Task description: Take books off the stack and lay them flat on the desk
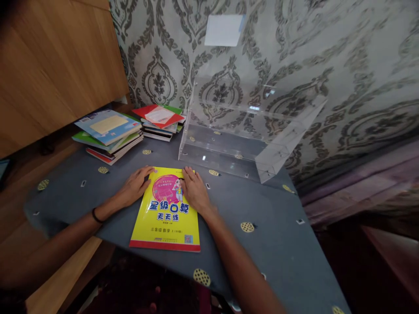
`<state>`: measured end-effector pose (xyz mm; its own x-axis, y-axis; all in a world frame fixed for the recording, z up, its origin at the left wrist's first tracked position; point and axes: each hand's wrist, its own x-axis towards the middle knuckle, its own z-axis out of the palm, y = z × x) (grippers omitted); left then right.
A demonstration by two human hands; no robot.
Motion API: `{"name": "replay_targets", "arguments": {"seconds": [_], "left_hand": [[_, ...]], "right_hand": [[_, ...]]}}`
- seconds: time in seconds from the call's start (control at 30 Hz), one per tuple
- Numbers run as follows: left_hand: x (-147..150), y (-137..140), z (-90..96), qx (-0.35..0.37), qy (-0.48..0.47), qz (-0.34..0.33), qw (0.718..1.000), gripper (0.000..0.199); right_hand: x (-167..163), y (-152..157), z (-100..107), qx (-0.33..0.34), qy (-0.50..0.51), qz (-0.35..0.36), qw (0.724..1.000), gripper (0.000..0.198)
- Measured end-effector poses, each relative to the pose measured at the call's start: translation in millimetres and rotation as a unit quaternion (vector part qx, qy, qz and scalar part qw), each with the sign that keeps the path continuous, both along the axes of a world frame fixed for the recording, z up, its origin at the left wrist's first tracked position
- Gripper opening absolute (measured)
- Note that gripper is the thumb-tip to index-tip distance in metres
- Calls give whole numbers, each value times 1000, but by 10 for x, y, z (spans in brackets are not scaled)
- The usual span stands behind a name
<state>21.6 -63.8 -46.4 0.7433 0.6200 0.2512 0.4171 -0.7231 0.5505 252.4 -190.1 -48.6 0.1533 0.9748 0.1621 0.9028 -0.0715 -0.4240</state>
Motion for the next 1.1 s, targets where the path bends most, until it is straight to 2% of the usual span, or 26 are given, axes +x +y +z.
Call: {"name": "replay_targets", "arguments": {"seconds": [0.17,0.27,0.4,0.63,0.7,0.83,0.93,1.0,1.1], "left_hand": [[56,0,54,-5,22,16,1000,45],[88,-3,87,21,43,-16,999,43],[106,0,98,61,85,-25,994,38],[103,-9,80,32,48,-5,998,40],[108,10,66,20,43,9,999,49],[98,39,38,13,31,6,999,66],[92,48,4,17,28,-7,999,70],[100,60,-28,21,24,-2,999,71],[111,89,-61,26,23,10,999,67]], "right_hand": [[47,2,-127,28,-27,-3,999,51],[114,41,-268,62,-45,-7,997,51],[183,92,-378,66,-69,3,995,56],[110,45,-289,64,-132,9,989,55],[-35,92,-213,51,-145,50,987,52],[-456,255,-66,18,-129,176,976,52],[-617,332,-44,28,-116,215,969,54],[-554,342,-90,38,-112,213,970,54],[-259,307,-211,38,-106,176,978,54]]}}
